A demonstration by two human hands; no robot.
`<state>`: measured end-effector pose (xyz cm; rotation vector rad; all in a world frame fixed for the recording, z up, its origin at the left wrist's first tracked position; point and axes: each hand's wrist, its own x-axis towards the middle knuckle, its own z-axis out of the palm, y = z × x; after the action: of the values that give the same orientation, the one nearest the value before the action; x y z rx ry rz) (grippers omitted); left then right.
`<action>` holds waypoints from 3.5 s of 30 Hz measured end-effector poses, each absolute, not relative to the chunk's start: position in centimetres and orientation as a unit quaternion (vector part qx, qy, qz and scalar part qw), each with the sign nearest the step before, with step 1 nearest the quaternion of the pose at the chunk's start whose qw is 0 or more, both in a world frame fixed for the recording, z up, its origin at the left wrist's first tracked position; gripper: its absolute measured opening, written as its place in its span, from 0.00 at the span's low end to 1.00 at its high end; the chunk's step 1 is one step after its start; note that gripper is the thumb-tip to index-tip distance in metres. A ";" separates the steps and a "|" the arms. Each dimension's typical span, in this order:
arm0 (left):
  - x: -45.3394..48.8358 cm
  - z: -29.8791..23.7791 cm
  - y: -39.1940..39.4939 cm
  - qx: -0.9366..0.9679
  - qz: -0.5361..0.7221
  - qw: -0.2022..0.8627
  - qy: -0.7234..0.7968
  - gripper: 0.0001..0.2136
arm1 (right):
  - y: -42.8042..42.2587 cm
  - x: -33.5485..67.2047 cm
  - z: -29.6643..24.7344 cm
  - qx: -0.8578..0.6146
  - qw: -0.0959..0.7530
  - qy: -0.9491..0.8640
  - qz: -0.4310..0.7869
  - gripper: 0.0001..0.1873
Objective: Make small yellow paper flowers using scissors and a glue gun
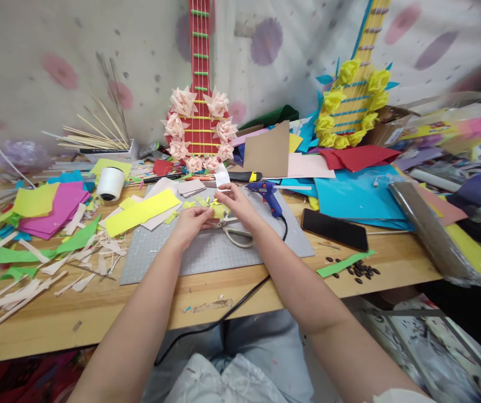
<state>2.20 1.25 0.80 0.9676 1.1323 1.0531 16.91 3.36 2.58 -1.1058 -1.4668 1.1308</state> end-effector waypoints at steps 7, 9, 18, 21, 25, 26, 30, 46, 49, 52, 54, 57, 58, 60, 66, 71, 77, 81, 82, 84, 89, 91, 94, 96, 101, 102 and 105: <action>1.8 1.0 2.0 0.468 0.393 0.621 0.491 0.14 | 3.8 17.1 2.4 -0.444 0.380 -0.603 0.543 0.13; 1.8 1.4 2.1 0.474 0.382 0.617 0.499 0.12 | 4.1 17.1 2.1 -0.449 0.391 -0.599 0.535 0.13; 1.6 2.4 2.6 0.476 0.344 0.630 0.508 0.11 | 4.5 16.9 1.8 -0.472 0.441 -0.611 0.457 0.10; 1.3 2.3 2.6 0.478 0.340 0.624 0.517 0.11 | 4.6 17.2 1.8 -0.464 0.465 -0.603 0.452 0.09; 1.1 2.1 2.5 0.486 0.359 0.600 0.524 0.09 | 4.3 17.1 1.6 -0.452 0.452 -0.626 0.447 0.11; 1.1 2.1 2.4 0.490 0.364 0.595 0.522 0.09 | 4.2 16.9 1.4 -0.447 0.435 -0.641 0.446 0.11; 1.0 2.3 2.3 0.479 0.369 0.598 0.526 0.09 | 3.9 15.9 0.8 -0.447 0.406 -0.656 0.453 0.09; -3.1 0.4 2.6 0.360 0.586 0.469 0.554 0.12 | 2.2 20.0 2.9 -0.477 0.160 -0.825 0.257 0.07; -3.8 0.7 2.4 0.324 0.613 0.465 0.551 0.11 | 1.4 20.7 3.7 -0.472 0.090 -0.862 0.164 0.12; -3.8 0.7 2.3 0.304 0.631 0.463 0.542 0.09 | 0.8 20.9 3.6 -0.483 0.024 -0.867 0.122 0.15; -3.5 0.6 2.3 0.304 0.639 0.462 0.534 0.09 | 0.4 20.8 3.2 -0.492 0.005 -0.865 0.100 0.13; -3.0 0.3 2.3 0.308 0.646 0.460 0.526 0.10 | -0.1 20.6 2.8 -0.493 0.010 -0.867 0.067 0.10; -2.9 0.3 2.3 0.308 0.646 0.460 0.525 0.10 | -0.2 20.7 2.7 -0.489 0.017 -0.870 0.057 0.10; -2.7 0.1 2.2 0.307 0.645 0.463 0.525 0.11 | -0.3 20.8 2.8 -0.480 0.035 -0.876 0.037 0.15; -2.5 -0.2 2.2 0.313 0.643 0.468 0.519 0.11 | 0.4 20.9 3.2 -0.472 -0.019 -0.881 0.012 0.23; -2.6 -0.3 2.4 0.289 0.663 0.470 0.505 0.08 | 0.8 20.9 3.5 -0.453 -0.025 -0.891 0.024 0.16; -2.7 0.5 2.3 0.207 0.693 0.507 0.468 0.02 | 0.7 22.3 4.0 -0.488 0.074 -0.845 0.205 0.15; -2.4 0.9 2.1 0.186 0.690 0.534 0.453 0.02 | 1.4 21.6 3.7 -0.489 0.125 -0.801 0.323 0.16; -2.3 0.9 2.0 0.183 0.687 0.538 0.454 0.02 | 1.6 21.2 3.6 -0.496 0.124 -0.795 0.325 0.18; -2.1 1.0 2.0 0.179 0.681 0.542 0.458 0.03 | 1.9 20.4 3.4 -0.506 0.115 -0.791 0.324 0.21; -1.7 0.9 1.8 0.191 0.676 0.547 0.456 0.03 | 2.4 18.8 4.1 -0.428 0.084 -0.811 0.390 0.23; -1.6 0.8 1.8 0.204 0.671 0.549 0.455 0.02 | 2.6 18.4 4.4 -0.395 0.077 -0.807 0.432 0.24; -1.4 0.7 1.7 0.227 0.654 0.555 0.461 0.01 | 3.0 17.9 4.7 -0.401 0.092 -0.785 0.464 0.26; -1.2 0.7 1.6 0.237 0.644 0.560 0.464 0.02 | 3.2 17.5 4.7 -0.420 0.096 -0.773 0.465 0.26; -1.2 0.5 1.6 0.247 0.633 0.562 0.471 0.05 | 3.2 17.3 4.3 -0.432 0.098 -0.758 0.478 0.27; -1.2 0.5 1.6 0.251 0.631 0.561 0.474 0.06 | 3.2 17.5 4.2 -0.432 0.103 -0.753 0.486 0.27; -1.4 0.6 1.6 0.264 0.620 0.561 0.481 0.07 | 3.3 18.3 4.3 -0.431 0.117 -0.741 0.502 0.25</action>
<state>-1.42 1.56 0.61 0.6219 1.1333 1.4617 18.27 3.27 4.25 -1.2630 -2.1683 1.4683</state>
